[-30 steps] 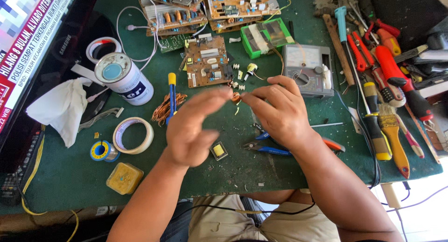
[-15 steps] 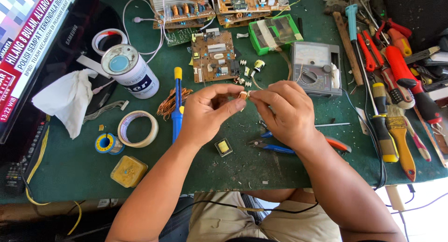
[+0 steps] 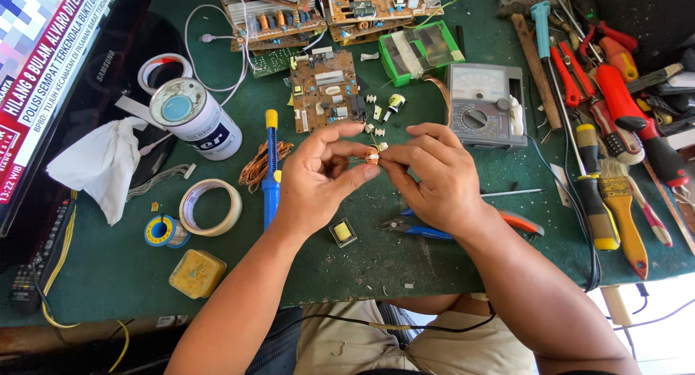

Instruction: The person winds a thin copper wire around a small cylindrical core held in their hands. They repeatedly wrap the wire around the core, occasionally pausing to adjust the tension or position of the coil.

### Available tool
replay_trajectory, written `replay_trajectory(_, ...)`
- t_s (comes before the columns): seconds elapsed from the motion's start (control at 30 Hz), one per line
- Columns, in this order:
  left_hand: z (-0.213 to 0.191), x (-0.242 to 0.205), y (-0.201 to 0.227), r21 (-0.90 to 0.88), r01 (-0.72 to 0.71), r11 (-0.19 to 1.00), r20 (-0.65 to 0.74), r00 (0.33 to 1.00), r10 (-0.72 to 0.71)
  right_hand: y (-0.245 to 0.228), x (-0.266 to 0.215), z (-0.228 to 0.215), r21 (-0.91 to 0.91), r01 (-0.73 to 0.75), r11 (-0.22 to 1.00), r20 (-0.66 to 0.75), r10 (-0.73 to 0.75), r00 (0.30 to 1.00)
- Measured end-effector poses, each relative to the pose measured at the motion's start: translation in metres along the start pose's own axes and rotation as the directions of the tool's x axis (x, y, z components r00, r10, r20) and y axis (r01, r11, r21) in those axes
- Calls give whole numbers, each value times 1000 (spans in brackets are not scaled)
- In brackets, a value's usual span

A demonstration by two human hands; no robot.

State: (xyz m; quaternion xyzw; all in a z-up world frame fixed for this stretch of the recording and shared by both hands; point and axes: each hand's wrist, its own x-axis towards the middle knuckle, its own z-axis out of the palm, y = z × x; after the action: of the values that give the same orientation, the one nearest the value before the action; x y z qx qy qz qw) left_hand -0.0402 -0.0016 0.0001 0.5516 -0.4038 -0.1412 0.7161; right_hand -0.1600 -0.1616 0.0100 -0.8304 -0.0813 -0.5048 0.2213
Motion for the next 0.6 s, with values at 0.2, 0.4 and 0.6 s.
replay_trajectory(0.2, -2, -1, 8, 86, -67, 994, -12, 998, 68, 5, -9, 5, 14, -62, 998, 24, 62, 998)
replay_trajectory(0.4, -4, -1, 8, 126, -129, 984, -29, 991, 133, -3, 5, -9, -28, -44, 999, 118, 47, 992)
replay_trajectory(0.6, -4, -1, 14, 190, -164, 968, 4, 986, 167, -1, -4, -1, 99, -138, 985, 96, 129, 987)
